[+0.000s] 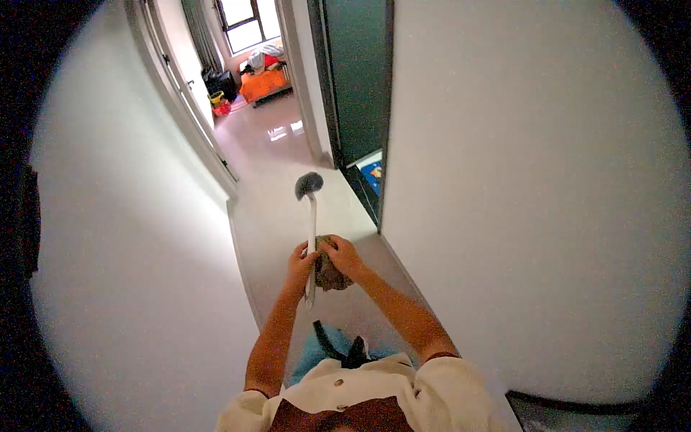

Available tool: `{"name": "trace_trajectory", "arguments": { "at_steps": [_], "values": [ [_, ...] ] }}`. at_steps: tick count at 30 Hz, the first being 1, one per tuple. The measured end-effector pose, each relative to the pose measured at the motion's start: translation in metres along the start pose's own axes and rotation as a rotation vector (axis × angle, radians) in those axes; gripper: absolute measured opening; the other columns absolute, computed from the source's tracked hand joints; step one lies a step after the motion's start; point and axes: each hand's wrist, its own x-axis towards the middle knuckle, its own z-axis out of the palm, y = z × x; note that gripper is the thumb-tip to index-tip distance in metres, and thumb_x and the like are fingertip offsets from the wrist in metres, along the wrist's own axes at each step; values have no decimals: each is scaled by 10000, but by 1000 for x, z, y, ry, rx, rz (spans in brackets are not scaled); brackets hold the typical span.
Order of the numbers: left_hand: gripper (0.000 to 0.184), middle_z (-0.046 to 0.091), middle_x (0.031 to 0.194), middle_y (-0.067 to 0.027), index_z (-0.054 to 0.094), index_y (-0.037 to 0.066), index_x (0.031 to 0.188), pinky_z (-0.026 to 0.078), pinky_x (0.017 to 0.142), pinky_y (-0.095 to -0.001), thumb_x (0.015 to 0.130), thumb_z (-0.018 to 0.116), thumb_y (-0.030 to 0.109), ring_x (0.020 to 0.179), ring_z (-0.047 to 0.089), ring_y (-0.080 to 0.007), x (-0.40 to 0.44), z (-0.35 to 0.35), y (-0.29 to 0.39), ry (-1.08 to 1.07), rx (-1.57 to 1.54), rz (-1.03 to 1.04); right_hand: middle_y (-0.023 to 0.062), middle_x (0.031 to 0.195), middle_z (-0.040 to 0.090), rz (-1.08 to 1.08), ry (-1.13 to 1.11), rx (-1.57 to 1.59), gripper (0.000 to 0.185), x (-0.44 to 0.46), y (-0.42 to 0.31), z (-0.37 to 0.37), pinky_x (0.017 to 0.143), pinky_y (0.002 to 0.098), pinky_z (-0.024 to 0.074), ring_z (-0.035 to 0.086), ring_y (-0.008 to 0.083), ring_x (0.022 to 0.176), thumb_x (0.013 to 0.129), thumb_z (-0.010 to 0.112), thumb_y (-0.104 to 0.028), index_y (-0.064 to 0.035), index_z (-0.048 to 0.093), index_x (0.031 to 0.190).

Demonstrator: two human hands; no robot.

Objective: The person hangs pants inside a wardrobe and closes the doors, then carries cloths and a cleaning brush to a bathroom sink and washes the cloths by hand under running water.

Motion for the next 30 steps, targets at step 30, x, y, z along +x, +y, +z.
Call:
{"name": "trace_trajectory", "arguments": {
  "at_steps": [30],
  "values": [
    [291,616,923,-56,591,-47,1059,455,718,-242,799,500,45,795,568,-111,858,220,120,-777,177,-114,186,1024,634,255,1087,-54,405,727,122,-230,843,335,449,595,240,953,864,583,-262,57,563,1113]
  ]
}}
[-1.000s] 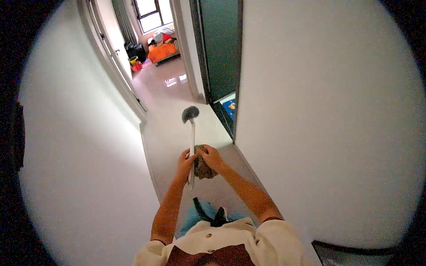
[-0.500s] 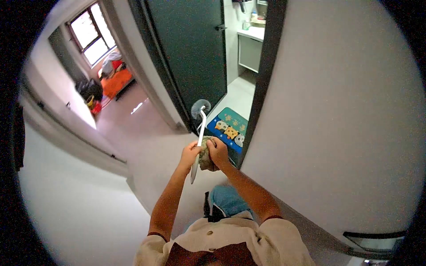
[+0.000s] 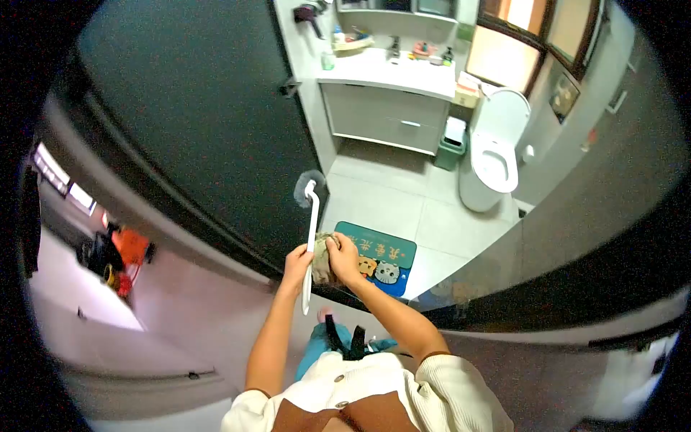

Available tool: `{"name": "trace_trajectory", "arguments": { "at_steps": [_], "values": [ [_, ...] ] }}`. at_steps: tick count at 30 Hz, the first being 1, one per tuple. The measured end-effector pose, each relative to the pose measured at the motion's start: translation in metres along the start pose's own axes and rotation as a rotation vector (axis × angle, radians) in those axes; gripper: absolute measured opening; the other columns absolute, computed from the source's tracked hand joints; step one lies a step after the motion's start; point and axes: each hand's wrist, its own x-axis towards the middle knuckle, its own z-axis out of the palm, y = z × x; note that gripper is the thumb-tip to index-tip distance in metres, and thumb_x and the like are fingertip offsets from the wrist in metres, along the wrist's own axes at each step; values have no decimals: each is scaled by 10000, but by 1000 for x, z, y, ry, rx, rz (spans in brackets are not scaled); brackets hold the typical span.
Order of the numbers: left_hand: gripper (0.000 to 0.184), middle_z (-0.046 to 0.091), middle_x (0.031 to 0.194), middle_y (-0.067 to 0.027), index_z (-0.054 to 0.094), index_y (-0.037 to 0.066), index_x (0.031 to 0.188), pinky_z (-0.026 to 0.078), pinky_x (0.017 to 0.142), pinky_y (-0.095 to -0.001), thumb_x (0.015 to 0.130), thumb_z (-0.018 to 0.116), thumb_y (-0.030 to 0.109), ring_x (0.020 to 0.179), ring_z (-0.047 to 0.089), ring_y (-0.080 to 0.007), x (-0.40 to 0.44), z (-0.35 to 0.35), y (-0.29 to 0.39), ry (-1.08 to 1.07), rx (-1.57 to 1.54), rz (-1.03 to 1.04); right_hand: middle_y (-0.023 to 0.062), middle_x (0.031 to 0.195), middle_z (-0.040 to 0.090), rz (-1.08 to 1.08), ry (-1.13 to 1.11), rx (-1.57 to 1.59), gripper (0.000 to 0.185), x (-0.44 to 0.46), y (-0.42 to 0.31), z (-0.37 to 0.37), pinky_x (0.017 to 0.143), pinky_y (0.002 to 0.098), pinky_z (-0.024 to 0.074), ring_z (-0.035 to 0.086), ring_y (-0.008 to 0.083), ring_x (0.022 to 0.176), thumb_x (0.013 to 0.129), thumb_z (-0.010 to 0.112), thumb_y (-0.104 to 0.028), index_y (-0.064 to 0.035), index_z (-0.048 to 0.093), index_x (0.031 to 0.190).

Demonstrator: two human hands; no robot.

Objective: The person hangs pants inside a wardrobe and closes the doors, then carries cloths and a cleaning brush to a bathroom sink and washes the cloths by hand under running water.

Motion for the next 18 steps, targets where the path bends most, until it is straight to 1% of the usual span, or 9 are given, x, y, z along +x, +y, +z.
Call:
{"name": "trace_trajectory", "arguments": {
  "at_steps": [2,5,6,9,10,11,14,17,18],
  "values": [
    [240,613,814,-43,617,-59,975,444,643,-236,771,536,37,718,558,-101,51,8,22,-62,-41,-35,182,1007,639,20,109,7,401,53,16,13,836,335,451,598,235,935,863,583,-260,61,565,1104],
    [216,602,774,-28,617,-54,947,431,616,-238,772,534,41,685,541,-93,110,22,14,-117,35,42,174,1003,642,26,214,55,403,100,31,3,821,325,454,595,216,926,863,585,-260,62,564,1105],
    [198,586,750,-20,615,-41,934,419,603,-247,772,533,40,672,528,-97,129,27,22,-151,102,-5,157,983,646,7,286,70,401,120,38,3,799,313,457,590,190,904,866,584,-262,60,563,1105],
    [191,581,736,-22,617,-34,930,410,597,-251,771,548,46,658,524,-109,188,45,31,-237,164,-17,220,1038,622,52,418,-6,422,163,32,-7,840,353,448,595,303,972,864,571,-286,57,563,1110],
    [196,571,805,-60,616,-23,943,424,637,-277,781,568,76,710,541,-155,200,53,37,-278,172,-30,214,1031,625,79,448,26,416,171,34,-9,838,351,449,596,294,965,866,570,-282,56,564,1108],
    [211,541,888,-103,618,-12,948,433,693,-312,803,597,140,780,545,-212,228,55,-5,-262,324,130,207,1023,628,82,475,64,410,173,33,-19,836,348,449,597,286,958,868,569,-277,55,565,1106],
    [271,526,910,-130,625,1,972,433,783,-341,832,613,233,848,533,-248,266,92,13,-230,471,137,186,996,637,65,548,141,389,231,52,-40,828,338,451,598,257,932,875,564,-266,50,568,1103],
    [275,545,817,-101,617,8,998,466,709,-328,855,592,241,776,551,-221,343,124,7,-372,472,154,162,964,643,57,633,116,369,294,45,-61,810,322,454,597,225,901,883,559,-253,46,568,1098],
    [251,533,686,-64,588,2,963,464,537,-294,889,550,239,594,543,-171,336,148,35,-363,311,77,158,961,643,51,638,141,368,310,58,-74,807,319,455,596,220,898,883,560,-252,46,567,1099]
  ]
}}
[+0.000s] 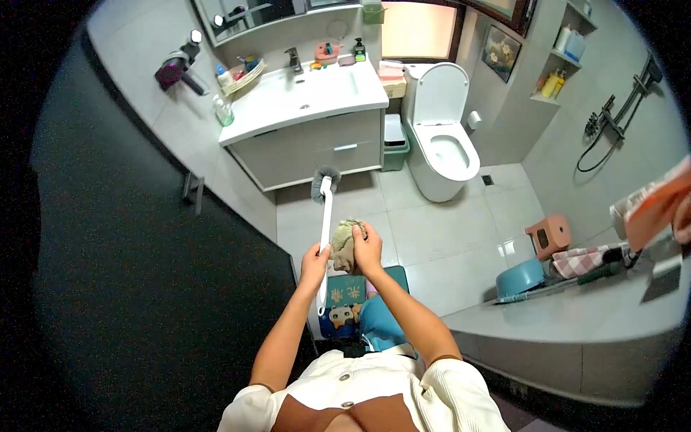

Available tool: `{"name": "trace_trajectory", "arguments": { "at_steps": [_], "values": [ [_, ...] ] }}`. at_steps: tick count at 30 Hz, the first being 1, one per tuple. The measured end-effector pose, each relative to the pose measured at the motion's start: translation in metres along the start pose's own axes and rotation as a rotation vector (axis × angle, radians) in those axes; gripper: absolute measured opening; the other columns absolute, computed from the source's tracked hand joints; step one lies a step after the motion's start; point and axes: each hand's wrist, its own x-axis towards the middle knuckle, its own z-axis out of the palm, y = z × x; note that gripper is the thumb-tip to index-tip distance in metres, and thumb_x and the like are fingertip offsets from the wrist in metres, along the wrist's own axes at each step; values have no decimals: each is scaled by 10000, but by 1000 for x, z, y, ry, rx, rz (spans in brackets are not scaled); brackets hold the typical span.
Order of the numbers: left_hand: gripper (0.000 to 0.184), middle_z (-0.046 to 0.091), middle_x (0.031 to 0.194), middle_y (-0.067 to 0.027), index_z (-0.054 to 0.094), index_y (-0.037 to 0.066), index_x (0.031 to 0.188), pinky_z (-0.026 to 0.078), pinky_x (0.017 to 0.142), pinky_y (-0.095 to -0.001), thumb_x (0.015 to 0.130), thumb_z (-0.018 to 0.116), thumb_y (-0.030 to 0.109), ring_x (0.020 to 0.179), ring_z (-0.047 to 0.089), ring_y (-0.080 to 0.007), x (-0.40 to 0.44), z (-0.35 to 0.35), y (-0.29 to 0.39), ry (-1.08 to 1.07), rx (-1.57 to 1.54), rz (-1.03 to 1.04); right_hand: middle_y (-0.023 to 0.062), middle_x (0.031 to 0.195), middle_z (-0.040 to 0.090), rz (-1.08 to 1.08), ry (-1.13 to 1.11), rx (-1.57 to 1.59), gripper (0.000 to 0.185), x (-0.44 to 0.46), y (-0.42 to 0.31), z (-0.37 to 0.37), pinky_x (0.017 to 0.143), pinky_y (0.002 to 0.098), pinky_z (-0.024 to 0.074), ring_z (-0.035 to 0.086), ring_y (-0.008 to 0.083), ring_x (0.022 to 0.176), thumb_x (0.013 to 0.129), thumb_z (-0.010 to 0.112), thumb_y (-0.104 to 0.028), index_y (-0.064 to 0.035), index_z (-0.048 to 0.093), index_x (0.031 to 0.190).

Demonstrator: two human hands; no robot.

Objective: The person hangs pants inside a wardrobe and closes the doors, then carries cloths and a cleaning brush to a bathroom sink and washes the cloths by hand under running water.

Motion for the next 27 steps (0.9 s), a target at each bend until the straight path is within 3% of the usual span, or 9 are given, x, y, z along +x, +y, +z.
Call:
{"name": "trace_trajectory", "arguments": {
  "at_steps": [3,6,9,10,13,21,22,25,27],
  "values": [
    [216,509,620,-39,534,12,894,410,408,-264,911,513,226,444,486,-128,83,22,19,-75,-118,-87,145,947,642,3,10,34,360,85,4,9,799,312,455,590,200,886,882,565,-245,47,567,1093],
    [192,514,634,-34,487,48,878,408,414,-251,928,491,233,439,475,-113,164,50,51,-37,-199,-92,153,958,643,6,47,71,355,167,21,20,802,320,454,594,220,880,879,568,-240,42,568,1095],
    [197,510,619,-31,485,45,869,409,398,-259,929,487,233,438,484,-118,237,64,80,23,-212,-59,78,902,627,-110,33,-38,271,248,1,32,732,279,459,552,133,814,901,546,-195,35,572,1043],
    [159,511,639,-36,485,34,951,419,414,-258,910,501,186,456,494,-119,255,67,90,39,-229,-40,128,952,646,-36,44,-31,324,269,-12,38,799,314,454,592,198,879,881,556,-226,31,577,1078],
    [219,512,665,-45,465,18,1054,429,431,-258,877,522,133,477,504,-119,325,77,103,99,-291,-24,126,944,645,-76,-38,113,302,343,-23,64,791,305,454,589,183,871,884,549,-209,29,578,1067],
    [183,542,657,-81,463,-14,925,445,430,-297,826,569,96,473,533,-156,522,95,128,210,-264,8,74,913,634,-95,-30,56,247,528,-15,131,756,269,452,558,132,836,904,529,-176,18,581,1048],
    [192,541,664,-83,464,-22,935,448,431,-305,830,569,100,472,527,-157,545,98,131,183,-255,-18,125,924,639,-110,0,14,278,548,-12,137,779,299,453,585,187,850,894,528,-195,26,577,1055],
    [177,541,671,-86,463,-22,923,448,435,-306,835,558,99,469,525,-157,593,111,139,202,-271,-30,121,912,637,-134,-15,25,278,598,-17,146,776,302,454,582,184,848,898,523,-198,27,573,1054],
    [292,567,752,-108,446,-46,1068,469,513,-306,841,548,108,563,561,-160,624,120,140,241,-224,-81,129,914,637,-81,-67,81,294,638,-6,158,774,305,455,581,190,844,902,518,-214,29,566,1062]
  ]
}}
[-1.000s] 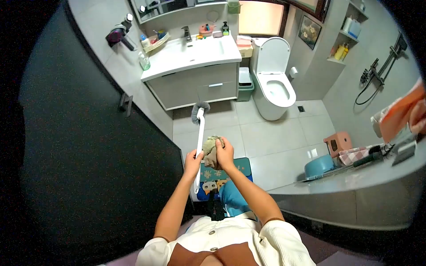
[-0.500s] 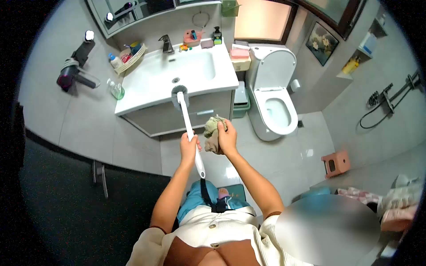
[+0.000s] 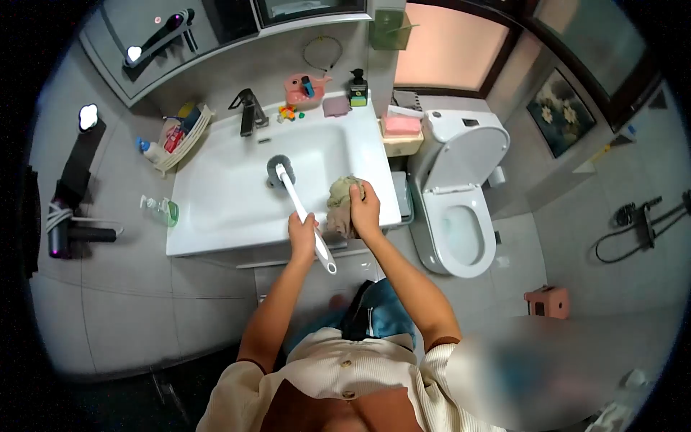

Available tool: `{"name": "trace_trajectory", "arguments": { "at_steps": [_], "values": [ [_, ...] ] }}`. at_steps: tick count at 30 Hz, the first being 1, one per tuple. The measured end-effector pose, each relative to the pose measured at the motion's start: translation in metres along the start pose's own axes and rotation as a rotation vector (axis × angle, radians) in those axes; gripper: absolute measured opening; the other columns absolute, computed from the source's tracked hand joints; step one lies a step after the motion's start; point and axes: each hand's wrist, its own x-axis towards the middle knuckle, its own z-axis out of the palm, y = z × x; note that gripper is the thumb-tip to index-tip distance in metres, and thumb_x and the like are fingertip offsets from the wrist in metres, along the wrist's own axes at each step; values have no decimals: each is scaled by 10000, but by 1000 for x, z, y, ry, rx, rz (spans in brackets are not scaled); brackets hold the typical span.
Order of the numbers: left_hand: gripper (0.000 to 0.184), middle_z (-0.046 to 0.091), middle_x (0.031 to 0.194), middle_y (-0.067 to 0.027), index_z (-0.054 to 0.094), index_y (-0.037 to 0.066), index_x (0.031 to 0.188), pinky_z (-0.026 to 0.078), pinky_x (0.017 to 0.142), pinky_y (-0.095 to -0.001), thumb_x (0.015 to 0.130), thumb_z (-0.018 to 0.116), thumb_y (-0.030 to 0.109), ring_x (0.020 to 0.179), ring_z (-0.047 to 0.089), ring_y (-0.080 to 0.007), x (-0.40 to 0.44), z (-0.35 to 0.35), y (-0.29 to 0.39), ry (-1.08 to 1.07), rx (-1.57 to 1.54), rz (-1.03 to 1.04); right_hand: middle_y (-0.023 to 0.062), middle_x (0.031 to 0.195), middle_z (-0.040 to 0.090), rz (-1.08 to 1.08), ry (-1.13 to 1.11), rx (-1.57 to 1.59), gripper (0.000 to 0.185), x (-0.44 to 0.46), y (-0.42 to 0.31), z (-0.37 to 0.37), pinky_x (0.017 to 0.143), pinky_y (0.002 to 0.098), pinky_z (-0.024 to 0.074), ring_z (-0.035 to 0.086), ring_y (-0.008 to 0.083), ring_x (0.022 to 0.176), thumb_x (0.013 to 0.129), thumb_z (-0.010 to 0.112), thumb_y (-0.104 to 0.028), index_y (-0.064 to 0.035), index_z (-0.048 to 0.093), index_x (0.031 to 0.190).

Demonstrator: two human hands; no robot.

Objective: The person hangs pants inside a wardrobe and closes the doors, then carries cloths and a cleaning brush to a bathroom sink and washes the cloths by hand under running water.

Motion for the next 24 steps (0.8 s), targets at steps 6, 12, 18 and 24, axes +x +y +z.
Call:
{"name": "trace_trajectory", "arguments": {
  "at_steps": [6,12,18,24],
  "values": [
    [474,584,871,-138,359,-69,1231,479,616,-304,833,559,95,687,587,-189,65,45,-12,261,29,26,123,922,639,92,-216,-62,300,106,51,25,781,304,458,584,189,857,901,519,-225,9,567,1082],
    [519,576,849,-142,335,24,1310,478,497,-307,842,553,83,594,586,-198,92,89,17,421,71,-74,122,932,640,179,-485,-38,296,189,77,28,777,301,454,586,196,853,896,528,-230,-1,571,1078],
    [537,554,981,-148,347,104,1346,462,734,-420,847,544,135,792,593,-328,95,58,3,802,760,33,117,945,624,251,-795,-7,273,196,77,68,797,304,442,562,198,865,899,519,-217,-1,575,1057],
    [591,499,988,-142,393,142,1344,482,648,-391,782,559,65,784,581,-296,80,-11,18,989,1009,-173,150,958,606,34,-1042,-109,240,142,72,138,812,351,443,574,278,903,875,531,-173,-4,551,1045]
  ]
}}
